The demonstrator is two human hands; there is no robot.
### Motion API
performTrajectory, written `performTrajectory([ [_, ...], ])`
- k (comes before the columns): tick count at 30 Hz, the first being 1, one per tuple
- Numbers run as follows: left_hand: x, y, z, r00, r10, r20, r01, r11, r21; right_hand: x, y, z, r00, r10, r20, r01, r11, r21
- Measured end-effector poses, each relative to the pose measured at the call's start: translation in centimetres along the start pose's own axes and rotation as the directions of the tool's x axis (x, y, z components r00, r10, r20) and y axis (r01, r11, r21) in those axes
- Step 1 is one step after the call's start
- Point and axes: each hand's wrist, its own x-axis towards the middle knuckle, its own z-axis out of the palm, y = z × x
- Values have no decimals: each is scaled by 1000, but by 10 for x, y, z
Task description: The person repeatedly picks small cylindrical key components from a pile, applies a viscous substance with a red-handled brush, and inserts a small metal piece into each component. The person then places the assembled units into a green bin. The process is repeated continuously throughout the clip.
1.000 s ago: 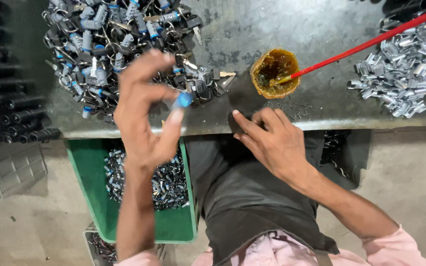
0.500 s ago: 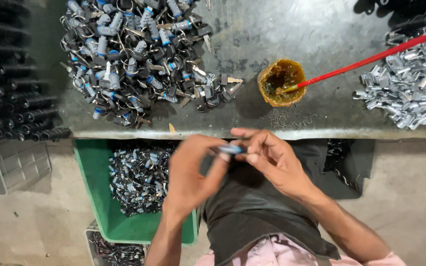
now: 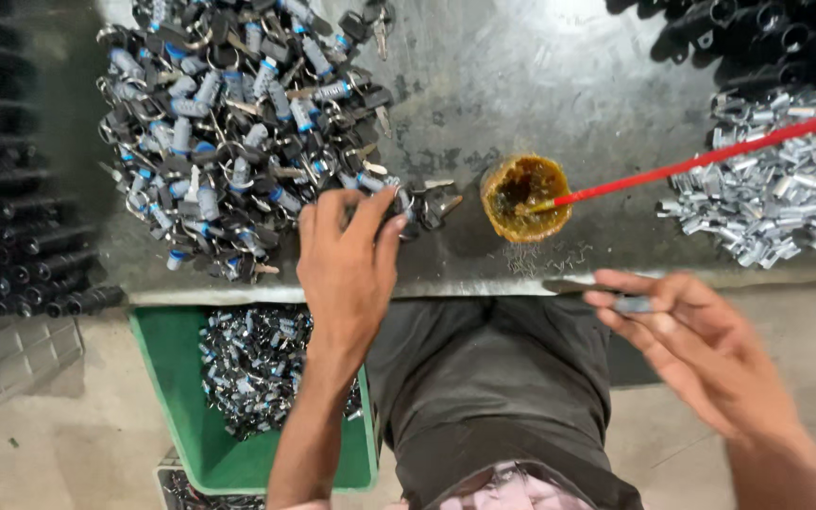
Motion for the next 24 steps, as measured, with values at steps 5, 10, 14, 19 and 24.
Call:
performTrajectory([
  [5, -3, -17, -13, 981, -181, -63, 146, 920, -365, 7, -2, -1, 983, 179, 44, -174, 980, -100],
  [10, -1, -30, -17, 915, -375, 151, 323, 455, -830, 21, 29, 16, 933, 311, 182, -298, 950, -91],
  [14, -3, -33, -20, 916, -360, 176, 321, 396, -860, 24, 44, 25, 909, 320, 268, -316, 947, -58],
  [19, -6, -22, -30, 922, -337, 190, 323, 401, -857, 23, 55, 31, 899, 318, 301, -323, 946, -37],
  [24, 28, 1, -38, 948, -216, 235, 314, 507, -803, 20, 57, 33, 895, 326, 306, -343, 939, 3],
])
